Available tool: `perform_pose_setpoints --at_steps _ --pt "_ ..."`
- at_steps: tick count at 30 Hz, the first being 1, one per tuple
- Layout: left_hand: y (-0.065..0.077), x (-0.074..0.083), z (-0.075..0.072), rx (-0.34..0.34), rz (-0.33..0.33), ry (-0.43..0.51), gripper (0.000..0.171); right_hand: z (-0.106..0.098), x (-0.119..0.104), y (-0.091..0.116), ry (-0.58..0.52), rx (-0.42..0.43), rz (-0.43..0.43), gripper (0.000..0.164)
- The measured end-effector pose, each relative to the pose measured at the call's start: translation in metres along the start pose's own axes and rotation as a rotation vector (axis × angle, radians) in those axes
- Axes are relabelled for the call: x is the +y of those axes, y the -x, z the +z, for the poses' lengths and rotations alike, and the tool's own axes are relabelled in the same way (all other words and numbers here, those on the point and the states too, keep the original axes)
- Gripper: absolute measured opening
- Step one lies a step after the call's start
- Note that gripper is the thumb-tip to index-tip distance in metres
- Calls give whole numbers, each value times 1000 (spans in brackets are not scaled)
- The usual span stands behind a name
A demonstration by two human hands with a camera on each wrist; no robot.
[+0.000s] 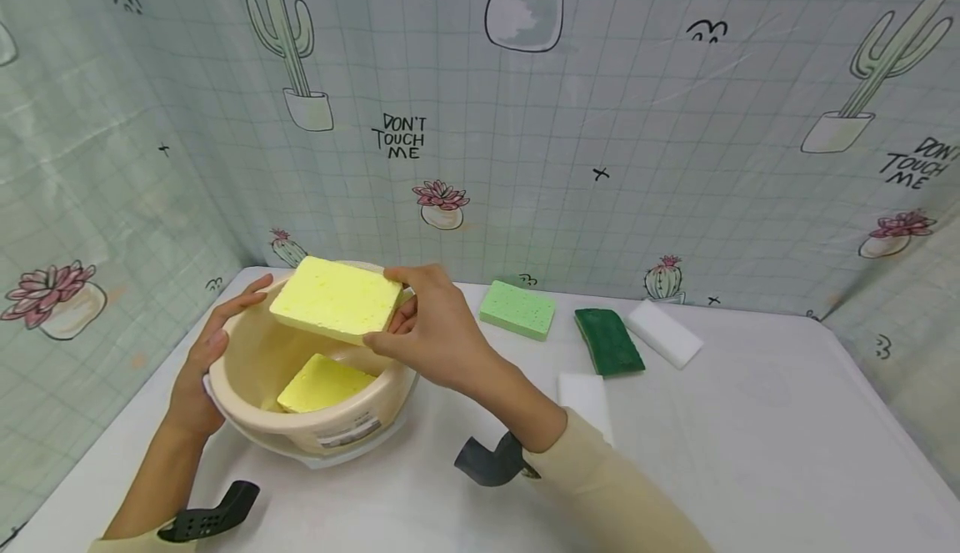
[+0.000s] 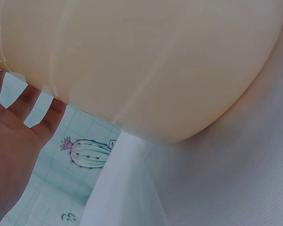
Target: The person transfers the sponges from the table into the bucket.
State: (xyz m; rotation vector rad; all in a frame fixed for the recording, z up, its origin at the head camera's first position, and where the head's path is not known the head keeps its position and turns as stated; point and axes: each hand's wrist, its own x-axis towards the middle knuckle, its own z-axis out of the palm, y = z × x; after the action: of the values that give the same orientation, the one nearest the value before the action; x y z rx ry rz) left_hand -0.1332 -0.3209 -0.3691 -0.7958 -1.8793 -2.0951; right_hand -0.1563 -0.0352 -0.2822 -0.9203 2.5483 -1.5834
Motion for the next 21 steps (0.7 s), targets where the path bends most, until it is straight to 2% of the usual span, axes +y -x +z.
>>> perform_pose_setpoints --at_steps 11,21 --pt "0 1 2 -8 22 6 50 15 -16 -5 223 -112 19 68" --pt "0 2 3 -12 20 14 50 26 -22 -9 319 -149 25 66"
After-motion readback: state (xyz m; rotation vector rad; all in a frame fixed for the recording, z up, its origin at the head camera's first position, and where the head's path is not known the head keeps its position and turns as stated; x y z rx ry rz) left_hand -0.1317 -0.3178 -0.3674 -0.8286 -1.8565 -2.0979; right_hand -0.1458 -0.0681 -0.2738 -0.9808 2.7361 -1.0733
